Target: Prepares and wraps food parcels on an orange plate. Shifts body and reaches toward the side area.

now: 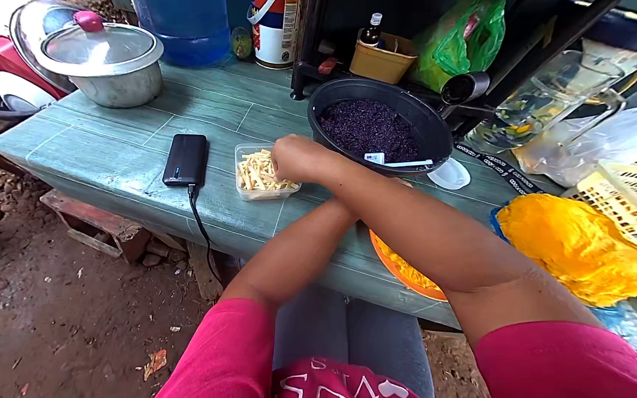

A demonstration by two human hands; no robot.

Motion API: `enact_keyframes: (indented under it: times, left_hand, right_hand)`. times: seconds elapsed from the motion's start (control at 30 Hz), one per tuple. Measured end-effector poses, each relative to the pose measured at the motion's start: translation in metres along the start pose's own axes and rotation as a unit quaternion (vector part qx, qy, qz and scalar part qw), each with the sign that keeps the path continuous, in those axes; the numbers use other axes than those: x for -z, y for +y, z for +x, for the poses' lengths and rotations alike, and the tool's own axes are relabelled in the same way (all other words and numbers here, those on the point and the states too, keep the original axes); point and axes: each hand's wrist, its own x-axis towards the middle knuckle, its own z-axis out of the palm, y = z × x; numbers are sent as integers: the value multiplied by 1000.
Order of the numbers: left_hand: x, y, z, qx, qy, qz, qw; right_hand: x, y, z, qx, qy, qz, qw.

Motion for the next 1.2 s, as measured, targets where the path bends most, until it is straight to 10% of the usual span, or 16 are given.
enact_keyframes:
  times: [0.1, 0.27, 0.43, 0.6, 0.77, 1.2]
  left_hand:
    - [84, 21, 4, 14, -278, 42, 959]
    - [27, -58, 16, -176, -241, -35, 954]
    - [49, -44, 24, -369, -225, -139, 891]
    - [56, -32, 34, -328, -393, -117, 851]
    - [57, -27, 35, -352, -365, -110, 855]
    - [54, -28, 37, -308, -377, -90, 869]
  right_hand:
    - [0, -1, -4, 0, 4, -5, 1000]
    - [13, 13, -19, 22, 50, 30, 998]
    - [39, 31, -68, 41, 89, 53, 994]
    - [42, 76, -160, 66, 166, 99, 979]
    - [-15, 137, -253, 12, 185, 144, 972]
    - [-105, 186, -270, -65, 100, 137, 983]
